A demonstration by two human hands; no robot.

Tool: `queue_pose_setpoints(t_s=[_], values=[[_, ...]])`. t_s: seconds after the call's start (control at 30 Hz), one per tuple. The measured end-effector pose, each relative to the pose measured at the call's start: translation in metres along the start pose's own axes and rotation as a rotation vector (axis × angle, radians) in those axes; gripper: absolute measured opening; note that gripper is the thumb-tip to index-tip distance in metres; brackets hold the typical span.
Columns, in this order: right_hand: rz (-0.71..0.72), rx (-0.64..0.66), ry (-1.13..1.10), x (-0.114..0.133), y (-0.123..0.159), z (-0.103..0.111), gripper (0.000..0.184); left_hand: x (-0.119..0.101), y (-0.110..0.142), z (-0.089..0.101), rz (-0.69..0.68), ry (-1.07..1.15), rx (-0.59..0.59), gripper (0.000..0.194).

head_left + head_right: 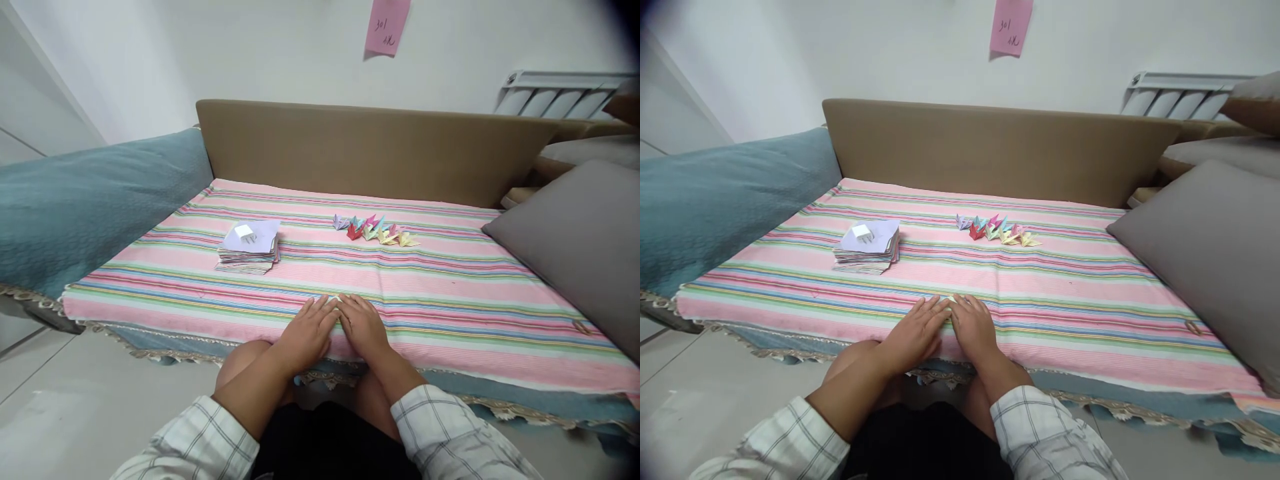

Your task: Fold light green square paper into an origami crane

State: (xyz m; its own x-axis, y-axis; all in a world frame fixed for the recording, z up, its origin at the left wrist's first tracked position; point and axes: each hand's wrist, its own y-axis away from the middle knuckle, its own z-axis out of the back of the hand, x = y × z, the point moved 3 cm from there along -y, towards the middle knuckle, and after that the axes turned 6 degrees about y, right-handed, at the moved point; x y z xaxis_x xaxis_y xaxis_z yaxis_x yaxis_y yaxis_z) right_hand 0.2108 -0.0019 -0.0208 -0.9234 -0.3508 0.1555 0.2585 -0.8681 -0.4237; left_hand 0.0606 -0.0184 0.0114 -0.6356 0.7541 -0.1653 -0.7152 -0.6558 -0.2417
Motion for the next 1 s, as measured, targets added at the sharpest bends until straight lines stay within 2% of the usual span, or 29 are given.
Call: queue_pose_setpoints(t_s=[0.13, 0.23, 0.43, 0.6, 0.8, 1.0], values=[[-0.009, -0.013, -0.052, -0.003, -0.001, -0.001, 0.031, 0.007, 0.005, -0.010, 0.036, -0.008, 0.115, 0.045], [-0.016, -0.011, -0.073, -0.004, -0.001, -0.002, 0.032, 0.010, 0.009, -0.013, 0.032, -0.040, 0.145, 0.051], [-0.032, 0.010, -0.088, -0.005, 0.000, -0.003, 0.034, 0.010, 0.012, -0.018, 0.008, -0.085, 0.157, 0.073], [-0.063, 0.011, -0.094, -0.005, -0.001, -0.003, 0.034, 0.005, 0.010, -0.016, 0.033, -0.108, 0.165, 0.072], [-0.053, -0.027, -0.157, -0.007, 0.000, -0.002, 0.037, 0.000, 0.008, -0.019, 0.064, -0.170, 0.151, 0.062], [-0.080, -0.101, -0.210, -0.015, 0.002, 0.002, 0.039, 0.000, 0.007, -0.022, 0.080, -0.189, 0.159, 0.068]])
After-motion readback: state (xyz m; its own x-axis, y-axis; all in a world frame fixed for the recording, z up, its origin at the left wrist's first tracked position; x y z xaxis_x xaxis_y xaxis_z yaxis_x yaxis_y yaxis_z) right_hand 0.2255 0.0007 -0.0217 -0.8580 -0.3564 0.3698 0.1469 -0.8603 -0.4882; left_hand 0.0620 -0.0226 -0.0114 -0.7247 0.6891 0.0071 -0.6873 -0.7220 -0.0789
